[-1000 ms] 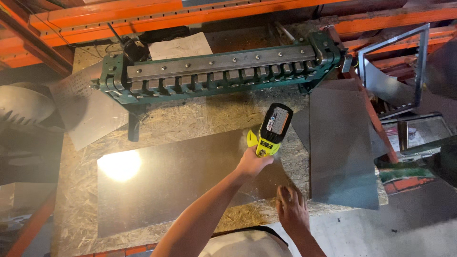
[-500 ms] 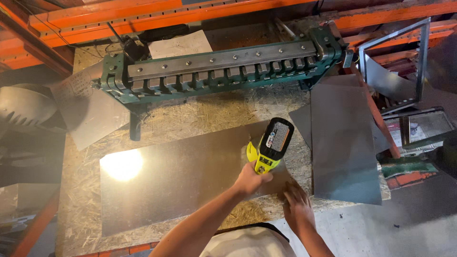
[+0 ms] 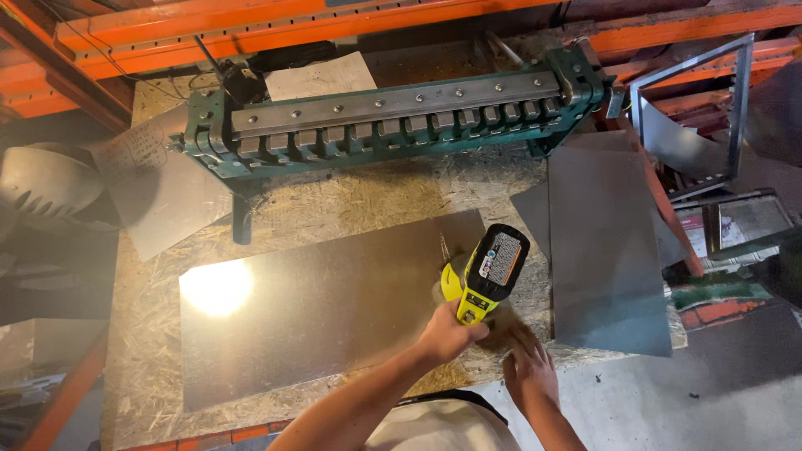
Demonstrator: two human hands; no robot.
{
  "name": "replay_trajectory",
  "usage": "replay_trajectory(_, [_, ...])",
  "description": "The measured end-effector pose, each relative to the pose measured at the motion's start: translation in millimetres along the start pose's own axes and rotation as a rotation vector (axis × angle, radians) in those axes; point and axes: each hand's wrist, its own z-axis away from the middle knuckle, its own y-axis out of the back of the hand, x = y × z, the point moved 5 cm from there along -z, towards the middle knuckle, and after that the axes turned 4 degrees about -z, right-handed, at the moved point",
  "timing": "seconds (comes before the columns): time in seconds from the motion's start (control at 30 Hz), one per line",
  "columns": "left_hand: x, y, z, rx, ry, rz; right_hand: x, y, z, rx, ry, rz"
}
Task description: The person uses a handheld electric sander to smooth the surface of a rectangular metal sheet placed on a workbench. The person moves the sander across the sheet in repeated passes while holding the sheet steady with the other hand.
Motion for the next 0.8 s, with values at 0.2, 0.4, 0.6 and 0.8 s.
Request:
replay_trajectory(0.2, [-9.0, -2.2, 4.7, 0.057, 0.066, -0.123, 16.5, -18.1, 1.1, 0.054, -0.016, 0.042])
replay_trajectory(0.4, [3.2, -0.6, 17.3, 0.038, 0.058, -0.121, 13.1, -14.2, -0.2, -0.033, -0.103, 0.036])
replay_trajectory(0.6, [-29.1, -7.2, -9.8, 0.046, -0.022, -0.076, 8.9, -10.2, -2.9, 0.013, -0.025, 0.033])
replay_trajectory(0.8, [1.8, 9.2, 6.9, 0.048, 0.036, -0.058, -11.1, 1.7, -5.1, 0.068, 0.068, 0.079])
